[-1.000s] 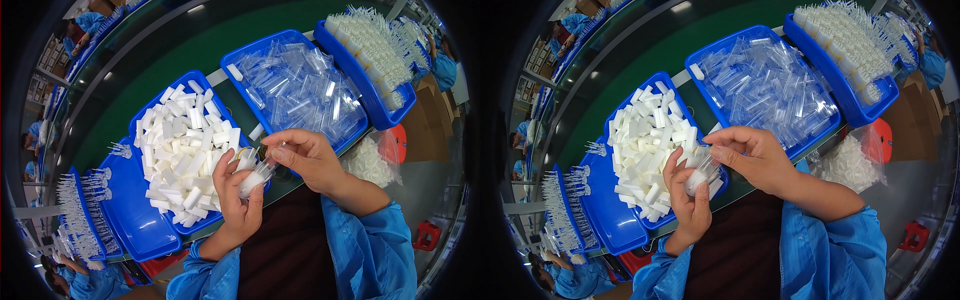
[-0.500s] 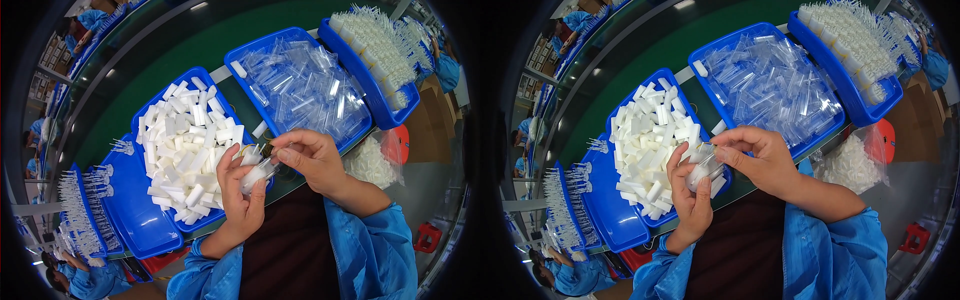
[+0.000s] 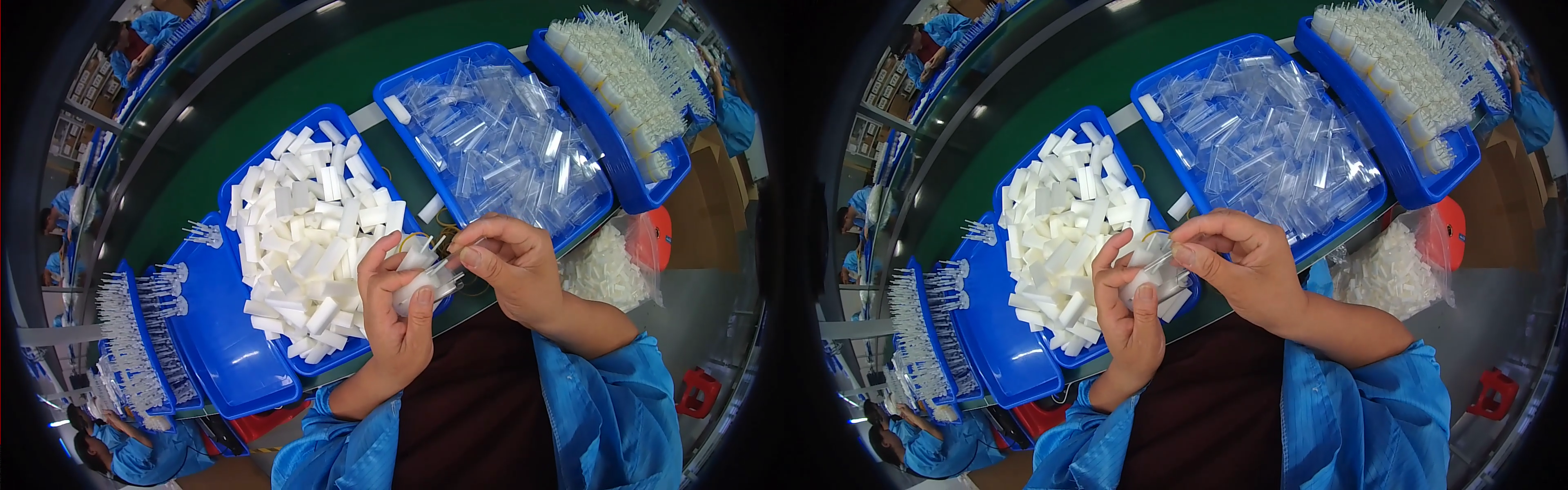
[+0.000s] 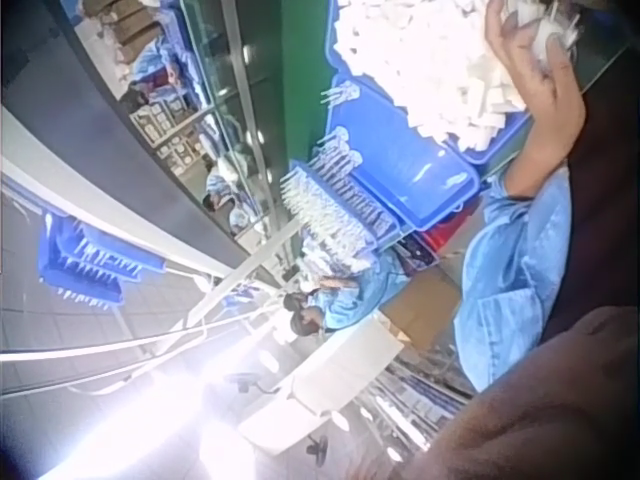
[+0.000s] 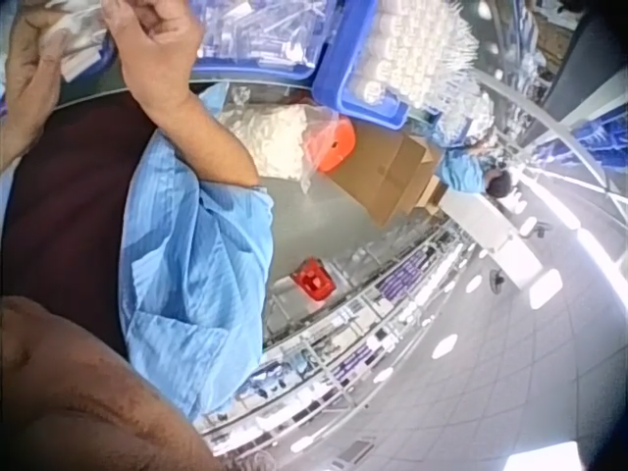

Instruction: The person slides clear plastic sleeves over white components mounted on plastic sticks, bundles the assembled units together using a rubber band, and places the finished bundle onto a rack.

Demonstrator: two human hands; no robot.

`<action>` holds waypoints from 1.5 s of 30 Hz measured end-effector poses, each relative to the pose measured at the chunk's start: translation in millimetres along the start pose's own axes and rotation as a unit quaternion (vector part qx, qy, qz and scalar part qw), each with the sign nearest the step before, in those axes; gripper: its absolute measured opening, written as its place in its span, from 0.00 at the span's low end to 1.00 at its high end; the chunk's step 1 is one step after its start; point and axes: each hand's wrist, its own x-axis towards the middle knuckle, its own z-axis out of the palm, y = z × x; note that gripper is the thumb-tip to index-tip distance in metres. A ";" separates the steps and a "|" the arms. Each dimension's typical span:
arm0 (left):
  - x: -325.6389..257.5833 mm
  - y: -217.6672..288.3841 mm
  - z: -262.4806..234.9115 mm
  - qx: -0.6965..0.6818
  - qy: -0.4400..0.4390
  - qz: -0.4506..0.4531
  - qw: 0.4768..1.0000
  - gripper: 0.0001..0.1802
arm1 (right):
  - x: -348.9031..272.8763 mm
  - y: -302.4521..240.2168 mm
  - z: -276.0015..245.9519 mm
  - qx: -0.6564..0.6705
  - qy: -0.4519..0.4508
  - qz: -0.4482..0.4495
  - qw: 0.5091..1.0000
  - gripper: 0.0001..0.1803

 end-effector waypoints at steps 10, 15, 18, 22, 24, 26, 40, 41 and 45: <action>0.3 -3.6 -0.5 0.015 0.000 0.010 1.000 0.06 | -0.3 1.4 1.1 -0.110 0.019 -0.065 0.992 0.09; -1.1 -7.0 0.6 -0.032 0.018 0.014 0.999 0.06 | -1.3 -0.1 3.7 -0.108 0.022 -0.065 0.992 0.08; -1.1 -7.0 -0.3 0.018 0.016 0.028 0.999 0.06 | -1.8 -2.4 2.6 -0.107 0.016 -0.052 0.993 0.08; -1.2 -1.5 -2.1 0.078 -0.001 0.045 0.996 0.07 | 2.7 -13.6 0.8 -0.137 -0.016 -0.014 0.990 0.09; -1.2 -1.4 -2.3 0.104 -0.007 0.055 0.993 0.07 | 7.9 -19.3 -2.1 -0.161 -0.027 0.004 0.987 0.09; -1.3 -1.7 -2.2 0.129 -0.015 0.065 0.989 0.08 | 8.4 -22.7 -3.4 -0.185 -0.036 0.020 0.982 0.09; -18.2 -30.2 13.7 0.123 0.080 0.243 0.959 0.50 | -9.5 -16.4 9.3 -0.344 -0.107 -0.072 0.930 0.16; -18.9 -28.7 12.3 0.123 0.081 0.242 0.959 0.50 | -10.9 -14.5 9.7 -0.345 -0.109 -0.076 0.929 0.16; -22.6 -25.6 10.6 0.107 0.065 0.247 0.961 0.45 | -15.2 -15.4 9.9 -0.366 -0.106 -0.114 0.917 0.18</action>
